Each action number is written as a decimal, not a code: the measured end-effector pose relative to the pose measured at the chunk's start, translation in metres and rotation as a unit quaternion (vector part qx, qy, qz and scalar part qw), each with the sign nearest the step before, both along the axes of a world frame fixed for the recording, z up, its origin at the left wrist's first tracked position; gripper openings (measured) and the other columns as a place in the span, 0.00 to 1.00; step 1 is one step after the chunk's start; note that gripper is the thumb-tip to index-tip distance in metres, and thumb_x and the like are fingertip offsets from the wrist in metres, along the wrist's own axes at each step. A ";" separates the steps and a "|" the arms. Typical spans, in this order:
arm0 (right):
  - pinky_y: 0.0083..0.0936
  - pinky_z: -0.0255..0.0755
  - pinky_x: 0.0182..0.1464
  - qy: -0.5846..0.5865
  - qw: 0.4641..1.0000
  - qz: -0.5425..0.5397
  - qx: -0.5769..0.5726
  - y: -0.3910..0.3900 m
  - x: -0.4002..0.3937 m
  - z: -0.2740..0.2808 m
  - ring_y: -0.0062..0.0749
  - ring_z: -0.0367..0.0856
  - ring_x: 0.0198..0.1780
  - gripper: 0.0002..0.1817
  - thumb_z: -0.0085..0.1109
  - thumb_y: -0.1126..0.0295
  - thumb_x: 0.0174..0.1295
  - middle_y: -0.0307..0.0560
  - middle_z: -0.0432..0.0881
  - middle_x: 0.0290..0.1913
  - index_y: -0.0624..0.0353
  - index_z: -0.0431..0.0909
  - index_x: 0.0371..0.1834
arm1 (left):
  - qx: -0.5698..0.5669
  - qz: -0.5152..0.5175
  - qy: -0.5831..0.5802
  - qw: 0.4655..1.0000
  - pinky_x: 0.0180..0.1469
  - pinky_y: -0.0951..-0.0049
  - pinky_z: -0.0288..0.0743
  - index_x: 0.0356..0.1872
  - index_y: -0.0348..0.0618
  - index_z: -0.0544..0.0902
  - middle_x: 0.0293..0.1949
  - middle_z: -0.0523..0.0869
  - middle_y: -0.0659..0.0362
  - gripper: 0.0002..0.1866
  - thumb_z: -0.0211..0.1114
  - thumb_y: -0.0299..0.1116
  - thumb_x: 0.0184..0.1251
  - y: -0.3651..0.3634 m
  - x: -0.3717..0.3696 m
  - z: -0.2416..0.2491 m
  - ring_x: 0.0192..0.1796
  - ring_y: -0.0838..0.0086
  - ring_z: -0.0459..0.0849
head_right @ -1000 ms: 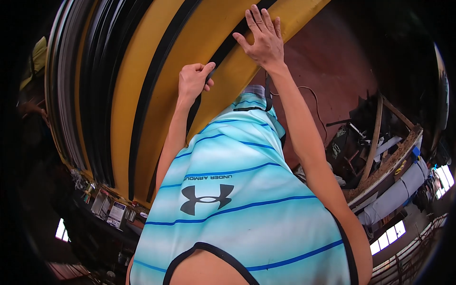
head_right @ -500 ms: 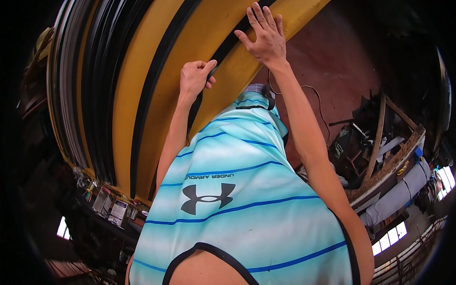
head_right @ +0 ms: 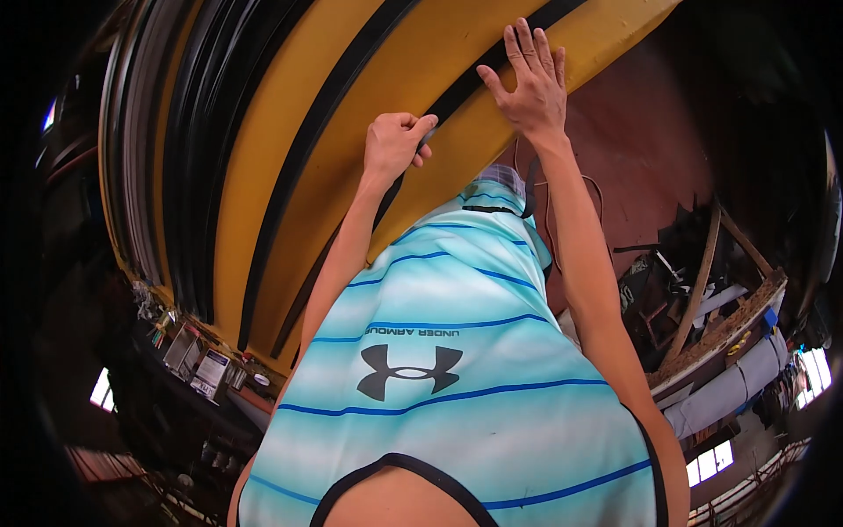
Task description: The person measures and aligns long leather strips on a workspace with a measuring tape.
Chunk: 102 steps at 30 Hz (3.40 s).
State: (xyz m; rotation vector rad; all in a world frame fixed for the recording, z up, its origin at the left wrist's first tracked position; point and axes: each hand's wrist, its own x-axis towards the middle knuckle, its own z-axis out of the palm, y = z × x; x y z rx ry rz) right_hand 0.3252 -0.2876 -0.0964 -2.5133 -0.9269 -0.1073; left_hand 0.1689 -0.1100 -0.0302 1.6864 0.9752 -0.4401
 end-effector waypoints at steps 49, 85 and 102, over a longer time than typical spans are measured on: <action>0.48 0.43 0.85 0.037 0.999 -0.014 -0.013 0.005 -0.005 0.024 0.46 0.55 0.85 0.41 0.61 0.44 0.69 0.50 0.60 0.84 0.59 0.69 0.79 | -0.013 0.018 0.009 1.000 0.27 0.74 0.77 0.29 0.33 0.89 0.19 0.87 0.55 0.22 0.69 0.46 0.72 0.004 0.002 0.001 0.18 0.77 0.83; 0.49 0.39 0.85 0.013 1.000 0.000 -0.019 -0.002 -0.001 0.004 0.40 0.53 0.86 0.42 0.60 0.41 0.70 0.37 0.59 0.85 0.45 0.63 0.84 | -0.003 0.004 -0.007 1.000 0.26 0.74 0.77 0.26 0.36 0.88 0.20 0.88 0.56 0.22 0.69 0.46 0.73 -0.002 -0.004 0.000 0.18 0.76 0.84; 0.48 0.39 0.85 0.019 1.000 -0.004 -0.009 0.000 -0.001 0.003 0.38 0.53 0.86 0.42 0.59 0.39 0.70 0.35 0.59 0.85 0.45 0.65 0.83 | -0.008 -0.002 0.006 1.000 0.33 0.71 0.81 0.25 0.39 0.89 0.21 0.90 0.57 0.22 0.65 0.47 0.71 0.002 -0.002 -0.003 0.21 0.73 0.87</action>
